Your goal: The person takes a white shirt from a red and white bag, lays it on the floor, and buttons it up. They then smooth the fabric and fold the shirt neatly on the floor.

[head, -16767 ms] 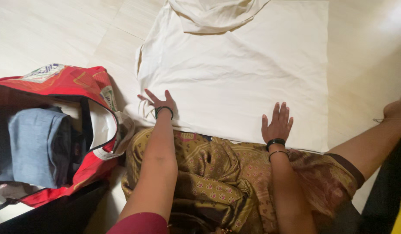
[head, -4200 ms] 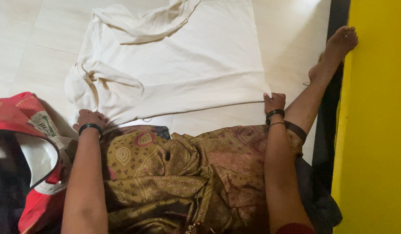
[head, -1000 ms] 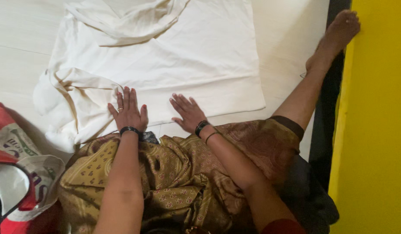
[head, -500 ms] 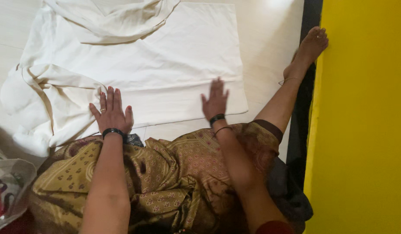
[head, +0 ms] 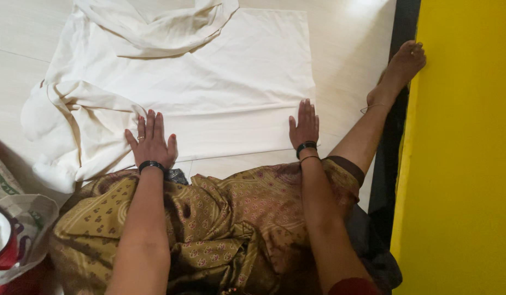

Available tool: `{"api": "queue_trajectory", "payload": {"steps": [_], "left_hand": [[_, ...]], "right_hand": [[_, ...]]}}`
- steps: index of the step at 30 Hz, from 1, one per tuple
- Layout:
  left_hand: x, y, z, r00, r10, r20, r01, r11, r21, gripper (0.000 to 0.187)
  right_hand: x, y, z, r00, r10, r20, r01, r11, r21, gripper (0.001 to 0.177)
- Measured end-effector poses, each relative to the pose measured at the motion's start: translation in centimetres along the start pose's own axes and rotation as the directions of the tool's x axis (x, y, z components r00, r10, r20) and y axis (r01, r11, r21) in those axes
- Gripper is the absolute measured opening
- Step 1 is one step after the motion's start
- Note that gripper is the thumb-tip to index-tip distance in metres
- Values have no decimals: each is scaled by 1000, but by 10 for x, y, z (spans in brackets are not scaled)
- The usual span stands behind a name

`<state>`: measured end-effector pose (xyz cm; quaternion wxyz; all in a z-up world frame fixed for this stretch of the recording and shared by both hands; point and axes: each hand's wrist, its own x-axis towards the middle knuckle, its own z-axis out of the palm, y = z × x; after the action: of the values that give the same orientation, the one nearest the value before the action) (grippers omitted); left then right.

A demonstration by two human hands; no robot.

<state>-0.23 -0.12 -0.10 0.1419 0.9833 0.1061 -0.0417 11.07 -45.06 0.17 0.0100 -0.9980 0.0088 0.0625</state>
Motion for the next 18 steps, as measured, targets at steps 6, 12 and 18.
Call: {"api": "queue_trajectory", "payload": {"steps": [6, 12, 18], "left_hand": [[0, -1, 1, 1000, -15, 15, 14, 1000, 13, 76], [3, -4, 2, 1000, 2, 7, -2, 1000, 21, 76], [3, -3, 4, 1000, 9, 12, -9, 1000, 23, 75]], "right_hand": [[-20, -96, -5, 994, 14, 110, 18, 958, -286, 80], [-76, -191, 6, 801, -529, 280, 534, 843, 64, 77], [-5, -50, 13, 991, -130, 5, 130, 986, -106, 71]]}}
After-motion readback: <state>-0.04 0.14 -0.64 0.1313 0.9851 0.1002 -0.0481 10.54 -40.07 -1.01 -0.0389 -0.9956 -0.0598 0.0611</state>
